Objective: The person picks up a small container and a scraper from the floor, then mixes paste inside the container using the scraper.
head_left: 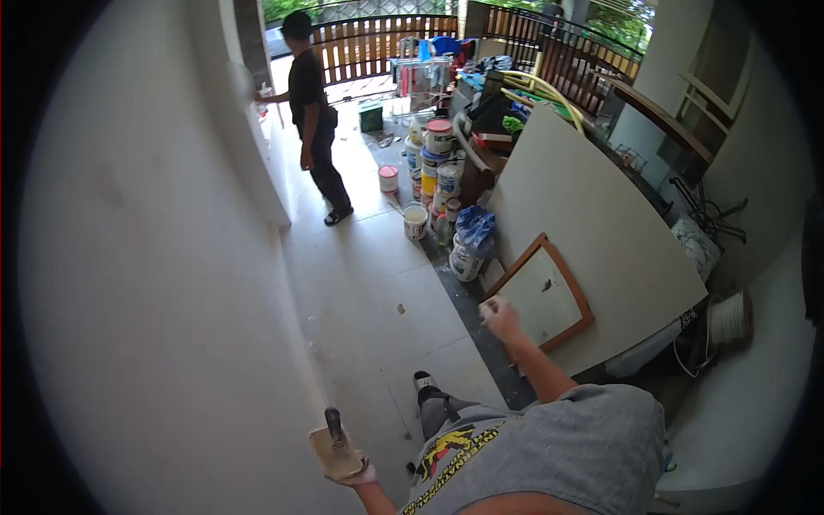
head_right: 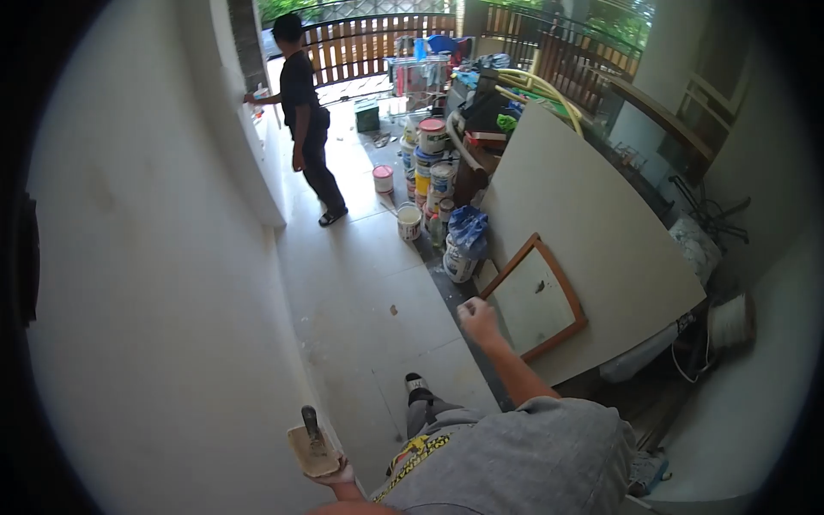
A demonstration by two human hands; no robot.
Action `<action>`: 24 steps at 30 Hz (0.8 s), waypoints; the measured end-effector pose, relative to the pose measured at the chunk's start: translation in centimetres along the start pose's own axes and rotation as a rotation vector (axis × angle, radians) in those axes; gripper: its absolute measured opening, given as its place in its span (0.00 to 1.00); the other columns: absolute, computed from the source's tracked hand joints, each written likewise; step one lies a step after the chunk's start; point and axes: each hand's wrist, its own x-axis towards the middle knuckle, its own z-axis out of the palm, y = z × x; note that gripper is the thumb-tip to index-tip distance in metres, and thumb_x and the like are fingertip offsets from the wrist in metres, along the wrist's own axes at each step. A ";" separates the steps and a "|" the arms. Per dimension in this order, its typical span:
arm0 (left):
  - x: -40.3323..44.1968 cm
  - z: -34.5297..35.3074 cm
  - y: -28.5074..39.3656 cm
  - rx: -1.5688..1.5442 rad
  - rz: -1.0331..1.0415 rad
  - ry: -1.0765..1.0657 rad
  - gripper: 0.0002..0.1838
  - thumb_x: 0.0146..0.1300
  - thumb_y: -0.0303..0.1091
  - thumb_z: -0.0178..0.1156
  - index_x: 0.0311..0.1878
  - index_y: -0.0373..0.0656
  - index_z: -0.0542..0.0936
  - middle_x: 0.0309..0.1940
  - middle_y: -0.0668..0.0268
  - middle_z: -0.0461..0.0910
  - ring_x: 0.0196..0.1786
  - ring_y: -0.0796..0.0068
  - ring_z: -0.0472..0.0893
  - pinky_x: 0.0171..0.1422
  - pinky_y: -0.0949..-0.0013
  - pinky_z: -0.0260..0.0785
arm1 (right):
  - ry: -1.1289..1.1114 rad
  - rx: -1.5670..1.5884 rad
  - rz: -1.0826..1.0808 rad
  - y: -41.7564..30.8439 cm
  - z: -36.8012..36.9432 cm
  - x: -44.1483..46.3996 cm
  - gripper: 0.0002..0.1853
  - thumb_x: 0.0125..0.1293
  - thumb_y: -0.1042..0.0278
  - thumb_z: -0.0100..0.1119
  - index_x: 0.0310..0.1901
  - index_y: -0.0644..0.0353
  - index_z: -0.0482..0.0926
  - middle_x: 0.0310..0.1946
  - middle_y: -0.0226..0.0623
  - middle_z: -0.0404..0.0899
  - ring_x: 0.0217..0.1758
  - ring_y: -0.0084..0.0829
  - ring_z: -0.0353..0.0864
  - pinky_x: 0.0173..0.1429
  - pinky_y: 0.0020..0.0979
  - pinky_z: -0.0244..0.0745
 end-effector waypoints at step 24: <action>-26.7 -4.9 10.5 -0.026 0.495 0.007 0.36 0.68 0.64 0.33 0.64 0.52 0.76 0.54 0.62 0.81 0.49 0.64 0.83 0.32 0.60 0.74 | -1.780 0.299 -1.125 -23.3 21.5 -40.1 0.15 0.69 0.62 0.69 0.48 0.64 0.82 0.35 0.38 0.86 0.35 0.25 0.81 0.41 0.29 0.77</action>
